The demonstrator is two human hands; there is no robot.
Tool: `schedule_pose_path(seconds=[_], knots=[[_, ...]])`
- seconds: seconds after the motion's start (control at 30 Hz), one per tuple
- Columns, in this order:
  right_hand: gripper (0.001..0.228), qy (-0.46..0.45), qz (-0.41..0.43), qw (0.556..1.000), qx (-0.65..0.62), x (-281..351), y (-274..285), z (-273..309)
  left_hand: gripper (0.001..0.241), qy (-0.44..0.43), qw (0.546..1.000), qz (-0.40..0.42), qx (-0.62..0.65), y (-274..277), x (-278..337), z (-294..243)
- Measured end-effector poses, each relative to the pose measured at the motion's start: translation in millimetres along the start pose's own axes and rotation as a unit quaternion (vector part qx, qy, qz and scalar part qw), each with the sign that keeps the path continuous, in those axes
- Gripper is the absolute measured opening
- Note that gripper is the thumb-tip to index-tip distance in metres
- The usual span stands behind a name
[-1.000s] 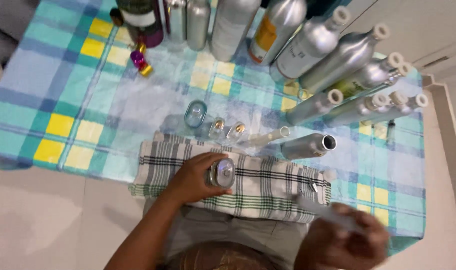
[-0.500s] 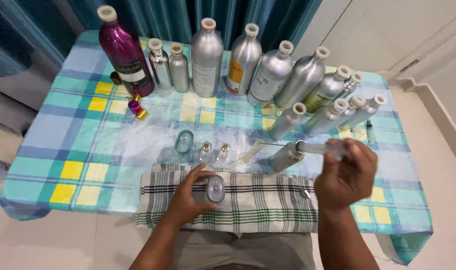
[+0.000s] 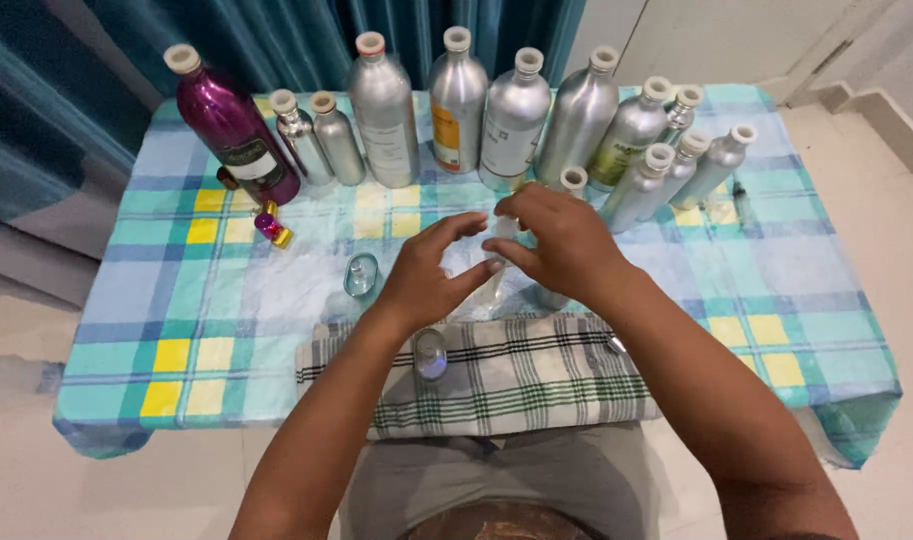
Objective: Filling small glass vials with liquid using a syringe at a perfume consultation table.
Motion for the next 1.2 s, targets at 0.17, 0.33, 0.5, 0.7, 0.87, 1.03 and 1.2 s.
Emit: schedule_pose_path(seconds=[0.17, 0.33, 0.5, 0.7, 0.87, 1.03, 1.2], knots=[[0.018, -0.074, 0.091, 0.992, -0.046, 5.9, -7.7, -17.1, 0.044, 0.058, 0.997, 0.008, 0.056, -28.8, -9.5, 16.2], [0.026, -0.104, 0.127, 0.985, -0.049, 14.3, -10.3, -16.9, 0.033, 0.062, 0.996, 0.004, 0.058, -40.6, -4.7, 32.6], [0.022, -0.097, 0.138, 0.986, 0.011, 26.5, -22.4, -26.9, 0.024, 0.049, 0.999, 0.005, 0.024, -45.3, 1.3, 41.1], [0.008, -0.013, 0.094, 0.995, 0.027, 32.4, -26.1, -21.2, 0.016, 0.017, 0.999, -0.017, 0.027, -45.4, 2.5, 39.9], [0.006, 0.022, 0.057, 0.996, 0.07, 33.3, -20.7, -14.4, 0.014, -0.003, 0.999, -0.034, 0.031, -44.5, 7.6, 37.3], [0.007, 0.025, 0.066, 0.995, 0.069, 30.5, -18.9, -15.3, 0.017, 0.006, 0.998, -0.042, 0.056, -43.5, 8.2, 36.3], [0.009, 0.023, 0.05, 0.995, 0.086, 25.7, -9.3, -9.2, 0.02, 0.002, 0.997, -0.05, 0.061, -41.7, 9.5, 33.6]])
Point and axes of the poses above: each hand's wrist, its own x-axis away from the middle knuckle, its own y-axis out of the back of the hand, z = x × y, the point moved 5 cm from there along -x, towards the middle knuckle, and after that the axes turned 7 degrees about -z, right-handed, at the moved point
